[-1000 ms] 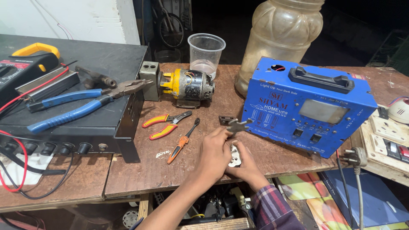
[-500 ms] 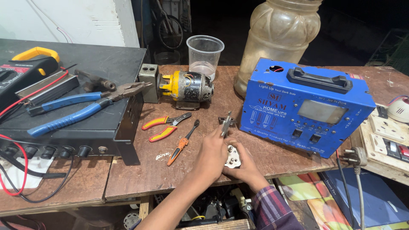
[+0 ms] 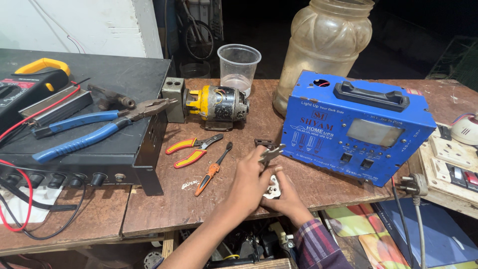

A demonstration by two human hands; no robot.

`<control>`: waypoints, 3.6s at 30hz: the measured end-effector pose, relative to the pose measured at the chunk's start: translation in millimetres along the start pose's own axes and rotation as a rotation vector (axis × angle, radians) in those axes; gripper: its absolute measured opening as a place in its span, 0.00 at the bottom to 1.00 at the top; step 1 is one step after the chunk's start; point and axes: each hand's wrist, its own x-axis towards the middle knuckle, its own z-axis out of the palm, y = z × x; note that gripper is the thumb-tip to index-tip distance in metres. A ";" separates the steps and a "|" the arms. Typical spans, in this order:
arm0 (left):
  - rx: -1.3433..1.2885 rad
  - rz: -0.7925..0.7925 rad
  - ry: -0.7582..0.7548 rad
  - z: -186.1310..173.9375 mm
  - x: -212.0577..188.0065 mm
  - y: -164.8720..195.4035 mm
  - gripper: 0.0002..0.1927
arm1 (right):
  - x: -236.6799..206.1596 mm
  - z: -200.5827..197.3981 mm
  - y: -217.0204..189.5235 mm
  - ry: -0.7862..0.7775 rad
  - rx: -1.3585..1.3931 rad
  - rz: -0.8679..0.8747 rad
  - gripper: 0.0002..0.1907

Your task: The person connects a power cord to a blue UPS unit and repeatedly toggles a switch on a nearby power board to turn a light bulb on and off. They then open a drawer, retrieve a plug adapter, and handle a socket component on the workbench.

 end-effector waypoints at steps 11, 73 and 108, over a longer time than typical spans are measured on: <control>0.031 0.115 0.061 7.6 3.8 -13.6 0.08 | -1.3 -0.7 0.3 0.006 0.011 -0.049 0.51; -0.181 0.025 0.217 22.9 16.2 -6.4 0.10 | -11.9 -20.9 -13.4 0.149 0.714 0.139 0.06; 0.807 -0.059 -0.238 -38.9 -5.6 -69.3 0.23 | -7.8 8.9 11.2 0.567 -0.292 -0.007 0.12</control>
